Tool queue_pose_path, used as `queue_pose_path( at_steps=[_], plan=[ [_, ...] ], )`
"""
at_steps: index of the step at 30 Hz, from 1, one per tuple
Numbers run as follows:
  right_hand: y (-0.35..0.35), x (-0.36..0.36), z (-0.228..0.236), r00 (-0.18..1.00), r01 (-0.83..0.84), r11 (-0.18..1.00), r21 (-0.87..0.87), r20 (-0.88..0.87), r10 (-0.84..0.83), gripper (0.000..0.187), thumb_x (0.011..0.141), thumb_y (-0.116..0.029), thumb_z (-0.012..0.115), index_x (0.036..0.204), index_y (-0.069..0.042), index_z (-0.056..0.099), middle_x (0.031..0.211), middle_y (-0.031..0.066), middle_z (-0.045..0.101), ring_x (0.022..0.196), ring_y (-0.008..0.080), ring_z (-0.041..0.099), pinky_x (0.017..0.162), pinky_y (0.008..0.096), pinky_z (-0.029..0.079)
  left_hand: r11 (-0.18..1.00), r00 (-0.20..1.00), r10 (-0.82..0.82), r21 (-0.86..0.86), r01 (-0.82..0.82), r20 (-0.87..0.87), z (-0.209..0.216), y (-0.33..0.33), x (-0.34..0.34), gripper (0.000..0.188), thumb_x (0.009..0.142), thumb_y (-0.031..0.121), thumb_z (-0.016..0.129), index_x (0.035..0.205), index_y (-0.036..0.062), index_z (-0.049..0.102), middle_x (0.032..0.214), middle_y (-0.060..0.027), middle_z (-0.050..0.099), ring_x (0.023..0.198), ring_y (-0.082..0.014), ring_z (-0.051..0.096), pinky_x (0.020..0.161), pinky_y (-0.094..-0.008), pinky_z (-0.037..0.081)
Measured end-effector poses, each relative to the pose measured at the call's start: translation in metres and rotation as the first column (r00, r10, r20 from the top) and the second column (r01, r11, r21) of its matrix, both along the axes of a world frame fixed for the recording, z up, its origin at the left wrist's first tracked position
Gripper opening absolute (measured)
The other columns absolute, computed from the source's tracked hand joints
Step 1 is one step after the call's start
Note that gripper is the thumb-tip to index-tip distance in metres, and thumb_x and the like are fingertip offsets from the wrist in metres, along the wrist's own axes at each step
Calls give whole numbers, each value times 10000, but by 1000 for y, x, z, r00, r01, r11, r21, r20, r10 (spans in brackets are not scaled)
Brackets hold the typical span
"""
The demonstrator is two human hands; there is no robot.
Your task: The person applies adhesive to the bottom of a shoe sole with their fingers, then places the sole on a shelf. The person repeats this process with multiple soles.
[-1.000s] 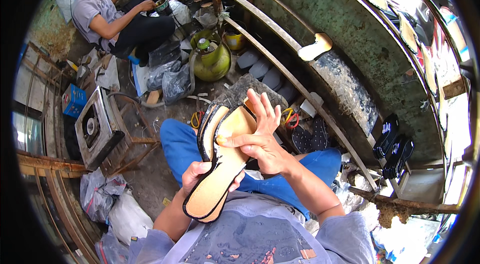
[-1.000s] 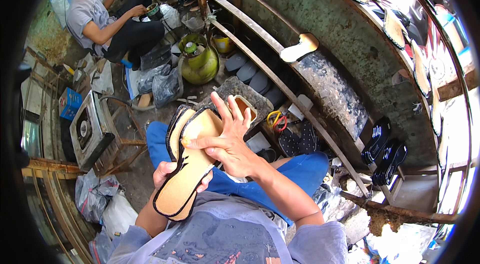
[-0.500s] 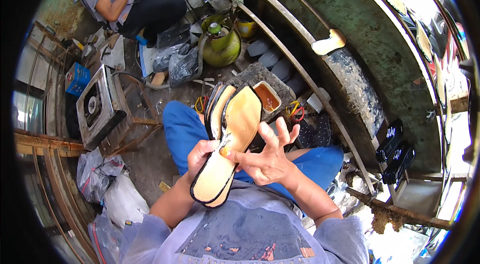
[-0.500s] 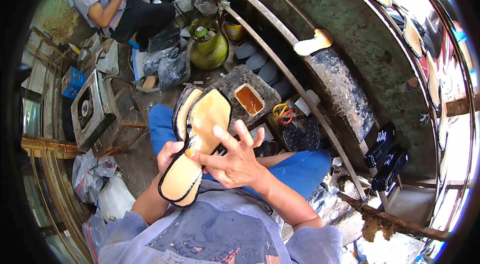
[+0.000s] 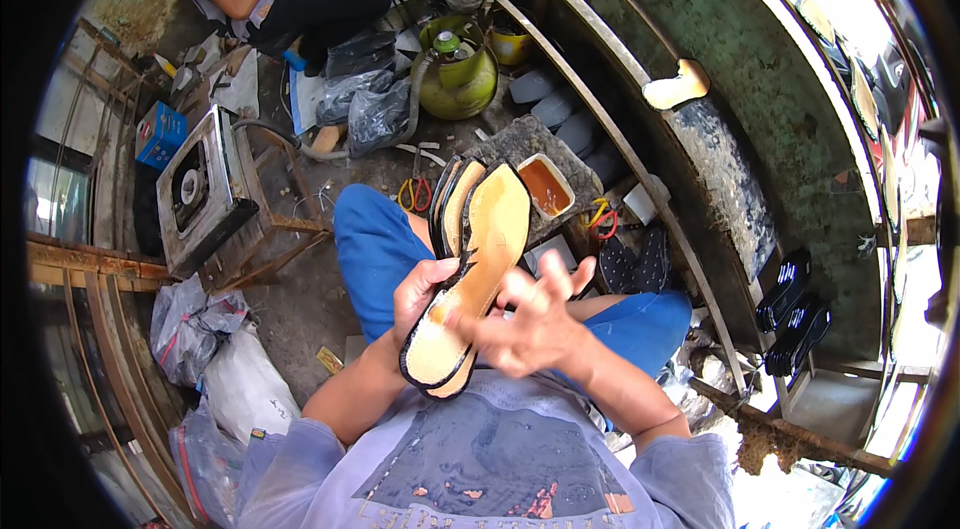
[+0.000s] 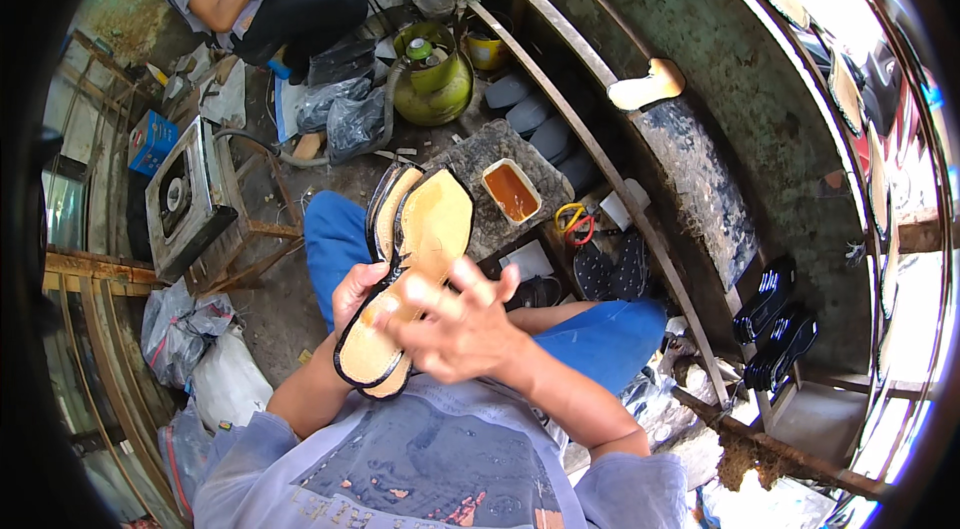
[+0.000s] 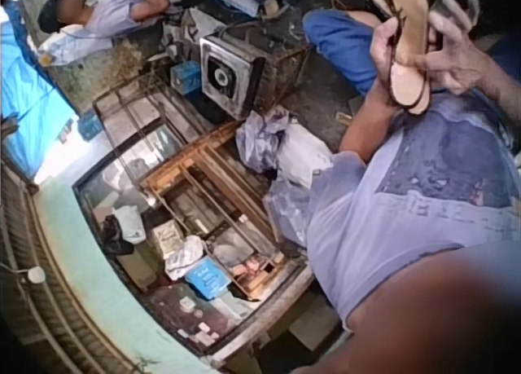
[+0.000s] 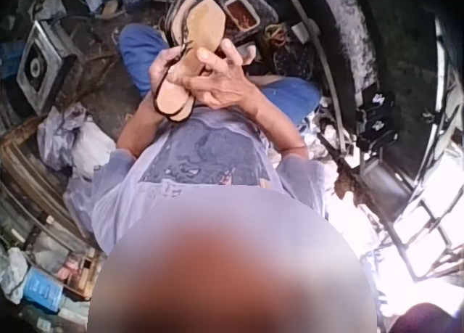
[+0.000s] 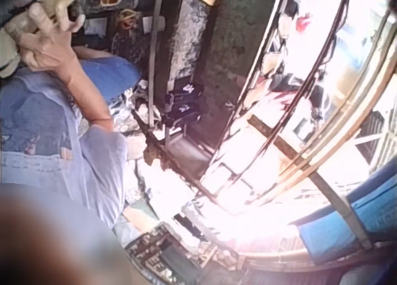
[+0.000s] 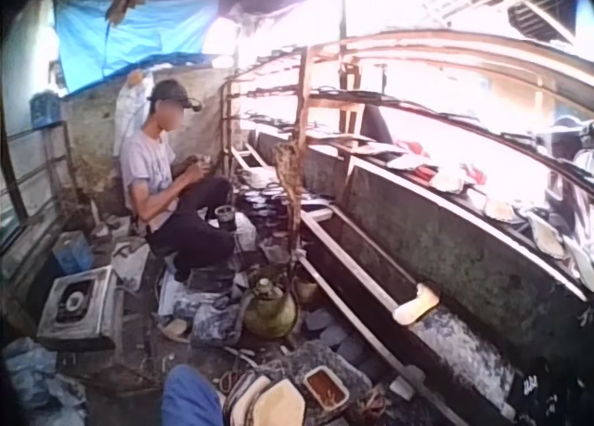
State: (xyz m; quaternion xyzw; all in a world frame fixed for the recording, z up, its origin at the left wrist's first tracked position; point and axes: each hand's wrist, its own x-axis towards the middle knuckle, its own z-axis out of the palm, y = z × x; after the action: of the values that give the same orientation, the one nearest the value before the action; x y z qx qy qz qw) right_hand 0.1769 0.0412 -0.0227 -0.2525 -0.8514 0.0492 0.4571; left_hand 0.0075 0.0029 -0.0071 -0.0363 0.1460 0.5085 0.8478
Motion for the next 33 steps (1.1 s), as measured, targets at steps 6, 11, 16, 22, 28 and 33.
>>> queue_pose_path(
  at_steps=[6, 11, 16, 22, 28, 33],
  plan=[
    [4, 0, 7, 998, 52, 986, -158, -24, -56, 411, 791, -418, 612, 1180, -462, 740, 1415, -118, 535, 1209, 225, 458, 1209, 570, -73, 995, 993, 98, 10, -97, -71, -12, -2, -4, 569, 1015, 326, 467, 1476, -5, 498, 1329, -207, 661, 1164, -324, 671, 1049, -449, 520],
    [1, -5, -2, 987, -132, 975, 178, 110, 113, 347, 832, -382, 578, 1119, -456, 759, 1522, -29, 500, 1493, 333, 237, 1204, 579, -134, 992, 941, -102, 104, 72, 322, -25, 0, -7, 636, 1005, 344, 466, 1533, -6, 416, 1465, -234, 555, 1259, -351, 611, 1090, -478, 490],
    [-5, -3, -7, 999, 30, 961, -273, 34, -21, 339, 831, -350, 605, 1111, -436, 777, 1543, -6, 486, 1527, 354, 201, 1198, 593, -140, 1000, 989, 10, 16, -13, 147, -21, 2, -10, 631, 1002, 382, 467, 1514, 14, 447, 1381, -209, 603, 1166, -346, 642, 1006, -464, 540],
    [10, 1, 4, 981, -98, 906, -413, 112, 157, 315, 932, -398, 539, 1135, -375, 778, 1668, 101, 335, 1545, 412, 161, 1192, 611, -145, 976, 991, 133, -173, -133, -11, -14, 1, -11, 599, 999, 364, 468, 1497, 32, 469, 1304, -185, 650, 1158, -335, 663, 1002, -456, 556],
    [22, 2, 6, 972, 127, 890, -437, 234, -23, 311, 936, -360, 526, 1131, -348, 768, 1663, 127, 305, 1548, 387, 152, 1202, 596, -122, 989, 994, 74, 136, -63, -83, -19, 1, -13, 497, 1005, 380, 466, 1263, -21, 605, 1104, -182, 707, 975, -303, 686, 854, -429, 554],
    [19, 6, -1, 980, 35, 999, -2, 196, -34, 369, 915, -328, 550, 1212, -376, 762, 1641, 114, 356, 1555, 341, 159, 1219, 551, -144, 992, 997, 57, 107, -61, 46, -17, 1, -17, 526, 995, 369, 491, 1313, -41, 578, 1090, -193, 697, 934, -322, 672, 846, -426, 549]
  ],
)
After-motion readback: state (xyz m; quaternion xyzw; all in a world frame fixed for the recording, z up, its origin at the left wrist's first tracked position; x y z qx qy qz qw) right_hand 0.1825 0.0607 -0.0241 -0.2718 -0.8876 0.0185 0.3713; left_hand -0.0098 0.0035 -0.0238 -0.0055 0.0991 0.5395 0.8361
